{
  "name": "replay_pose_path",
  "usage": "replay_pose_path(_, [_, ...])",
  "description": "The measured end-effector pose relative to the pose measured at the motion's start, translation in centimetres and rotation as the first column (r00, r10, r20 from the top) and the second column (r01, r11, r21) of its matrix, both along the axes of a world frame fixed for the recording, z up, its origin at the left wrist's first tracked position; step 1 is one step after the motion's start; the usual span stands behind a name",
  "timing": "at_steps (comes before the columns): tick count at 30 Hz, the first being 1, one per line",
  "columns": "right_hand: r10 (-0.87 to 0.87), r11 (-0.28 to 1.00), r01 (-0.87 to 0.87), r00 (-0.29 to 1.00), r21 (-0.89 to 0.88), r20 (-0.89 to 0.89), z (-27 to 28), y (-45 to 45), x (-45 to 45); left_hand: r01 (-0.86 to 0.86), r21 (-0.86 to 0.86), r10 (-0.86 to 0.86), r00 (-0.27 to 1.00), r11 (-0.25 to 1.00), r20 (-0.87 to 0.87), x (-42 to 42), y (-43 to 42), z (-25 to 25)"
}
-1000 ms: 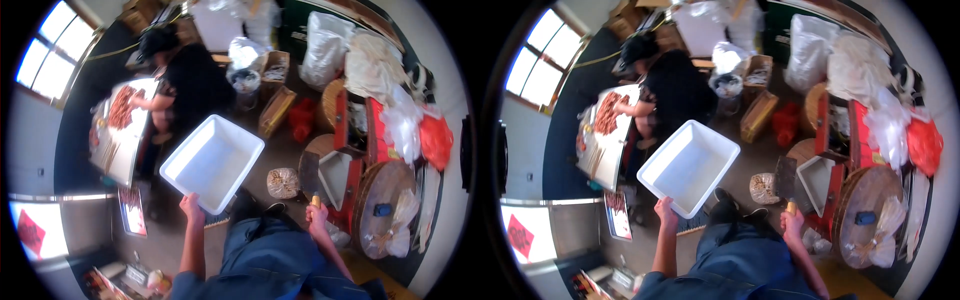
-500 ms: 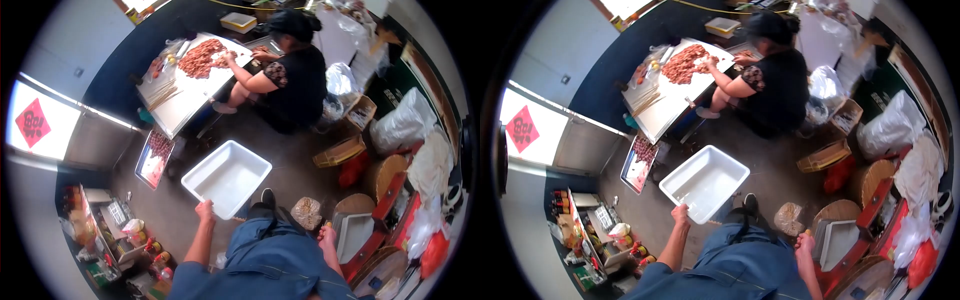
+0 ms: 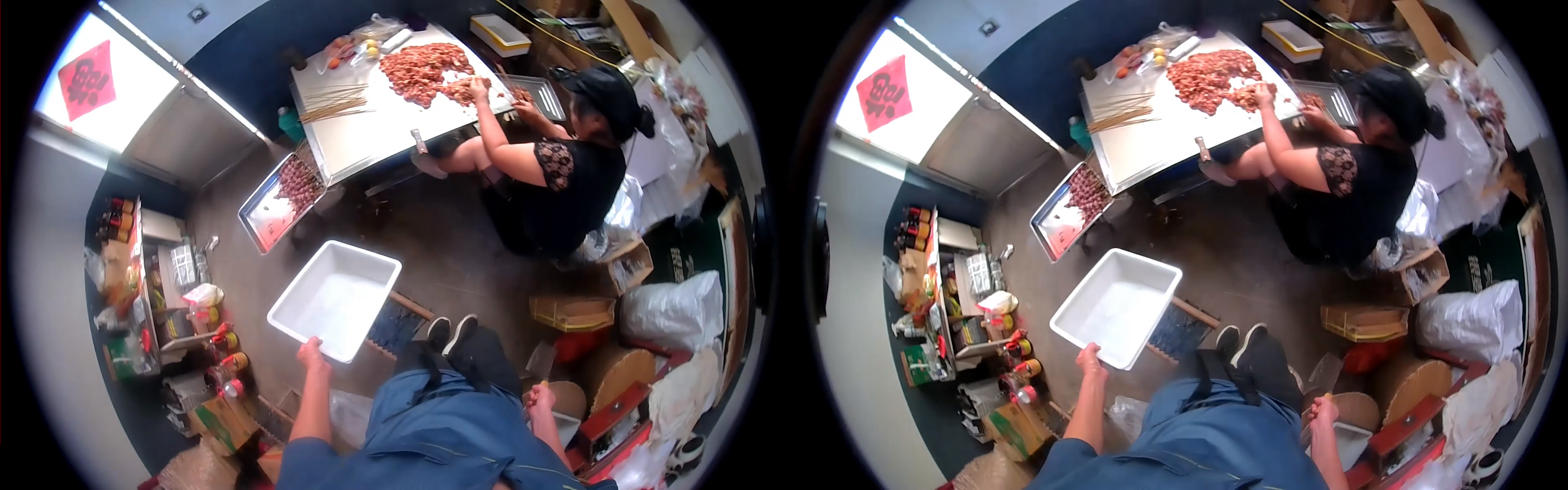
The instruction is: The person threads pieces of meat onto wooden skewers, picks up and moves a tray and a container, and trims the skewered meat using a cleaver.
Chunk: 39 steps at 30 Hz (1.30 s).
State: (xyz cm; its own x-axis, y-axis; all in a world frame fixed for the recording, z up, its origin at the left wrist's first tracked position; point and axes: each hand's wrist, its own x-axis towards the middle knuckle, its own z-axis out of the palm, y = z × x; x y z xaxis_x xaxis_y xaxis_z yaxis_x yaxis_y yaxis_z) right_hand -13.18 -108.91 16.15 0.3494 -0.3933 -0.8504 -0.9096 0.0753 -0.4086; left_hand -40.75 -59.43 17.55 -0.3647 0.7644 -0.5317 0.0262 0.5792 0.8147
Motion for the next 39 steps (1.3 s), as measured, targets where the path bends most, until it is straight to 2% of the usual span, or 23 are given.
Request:
replay_pose_path(3, [0.226, 0.966, -0.238, 0.967, -0.098, -0.118, -1.0, -1.1, 1.8, -0.104, -0.024, 0.104, 0.994, 0.994, -0.021, 0.2, -0.1, 1.3])
replay_pose_path(4, [0.253, 0.96, -0.265, 0.96, -0.096, -0.119, -0.3, -0.6, 2.7, -0.134, -0.018, 0.133, 0.991, 0.991, -0.018, 0.2, 0.0, 1.5])
replay_pose_path(6, [0.504, 0.836, -0.533, 0.84, -0.132, -0.202, 2.6, 1.1, 4.2, -0.179, -0.015, 0.178, 0.984, 0.984, -0.023, -0.3, 0.3, 1.0])
replay_pose_path(7, [0.678, 0.675, -0.711, 0.703, -0.195, -0.214, -0.8, -2.2, 4.7, -0.195, -0.017, 0.195, 0.98, 0.981, -0.026, -0.5, 0.3, 0.8])
replay_pose_path(8, [0.811, 0.457, -0.844, 0.525, -0.279, -0.259, -4.5, -5.9, 5.1, -0.218, -0.017, 0.218, 0.976, 0.976, -0.024, -0.4, 0.3, 1.0])
replay_pose_path(9, [0.88, 0.222, -0.904, 0.348, -0.366, -0.324, -8.1, -9.3, 5.6, -0.249, -0.003, 0.249, 0.968, 0.969, 0.023, -0.1, 0.7, 1.2])
replay_pose_path(10, [0.891, 0.114, -0.919, 0.262, -0.377, -0.371, -7.5, -9.6, 6.7, -0.272, 0.012, 0.271, 0.96, 0.962, 0.071, 0.1, 1.3, 1.3])
replay_pose_path(11, [0.889, 0.08, -0.926, 0.234, -0.37, -0.394, -6.8, -8.4, 7.7, -0.275, 0.016, 0.273, 0.96, 0.961, 0.058, 0.4, 2.1, 1.6])
replay_pose_path(18, [0.898, -0.031, -0.95, 0.11, -0.311, -0.426, -4.0, -0.9, 14.7, -0.27, 0.237, 0.263, 0.963, 0.933, 0.063, 1.6, 8.8, 3.3])
replay_pose_path(20, [0.904, -0.067, -0.95, 0.072, -0.306, -0.422, -3.8, 1.2, 16.4, -0.218, 0.224, 0.234, 0.971, 0.95, -0.049, 1.2, 11.3, 3.7])
replay_pose_path(21, [0.906, -0.085, -0.947, 0.055, -0.309, -0.42, -3.8, 2.2, 17.0, -0.237, 0.23, 0.253, 0.966, 0.944, -0.045, 1.4, 12.6, 3.9])
replay_pose_path(23, [0.909, -0.115, -0.945, 0.025, -0.307, -0.416, -3.5, 4.6, 18.0, -0.194, 0.327, 0.273, 0.937, 0.925, -0.217, 1.2, 15.0, 4.3])
replay_pose_path(24, [0.911, -0.124, -0.944, 0.013, -0.305, -0.412, -3.6, 5.4, 18.5, -0.198, 0.33, 0.279, 0.934, 0.923, -0.221, 0.9, 16.0, 4.7])
replay_pose_path(26, [0.909, -0.146, -0.943, -0.008, -0.3, -0.417, -3.5, 7.6, 18.7, -0.024, 0.312, 0.18, 0.858, 0.95, -0.481, 0.3, 18.7, 5.0])
replay_pose_path(27, [0.907, -0.152, -0.942, -0.013, -0.3, -0.42, -3.5, 8.7, 18.7, 0.009, 0.317, 0.181, 0.807, 0.948, -0.562, 0.1, 19.9, 4.8])
replay_pose_path(28, [0.906, -0.158, -0.941, -0.018, -0.299, -0.423, -3.5, 9.8, 18.6, 0.014, 0.315, 0.176, 0.805, 0.949, -0.566, 0.0, 21.1, 5.1])
replay_pose_path(30, [0.903, -0.17, -0.939, -0.026, -0.301, -0.429, -3.4, 12.5, 18.4, 0.099, 0.276, 0.154, 0.629, 0.956, -0.762, 0.1, 23.9, 5.3])
replay_pose_path(31, [0.902, -0.177, -0.937, -0.033, -0.3, -0.431, -3.4, 13.9, 18.3, 0.1, 0.274, 0.153, 0.629, 0.956, -0.762, -0.2, 25.3, 4.9])
replay_pose_path(33, [0.897, -0.188, -0.934, -0.037, -0.305, -0.441, -3.3, 17.5, 17.3, 0.159, 0.24, 0.149, 0.438, 0.958, -0.886, -1.1, 28.7, 4.2])
replay_pose_path(34, [0.895, -0.195, -0.932, -0.042, -0.305, -0.444, -3.3, 19.4, 16.7, 0.156, 0.245, 0.154, 0.442, 0.957, -0.884, -1.5, 30.8, 4.0])
replay_pose_path(36, [0.888, -0.212, -0.926, -0.048, -0.313, -0.458, -3.0, 22.7, 15.6, 0.222, 0.125, 0.036, 0.367, 0.967, -0.93, -3.2, 33.8, 3.6])
replay_pose_path(37, [0.887, -0.219, -0.922, -0.052, -0.319, -0.459, -2.9, 24.5, 15.5, 0.289, 0.156, 0.064, 0.305, 0.944, -0.95, -4.0, 35.3, 3.1])
replay_pose_path(39, [0.884, -0.227, -0.92, -0.057, -0.321, -0.464, -2.1, 27.8, 14.1, 0.298, 0.137, 0.056, 0.264, 0.945, -0.963, -5.1, 37.9, 2.2])
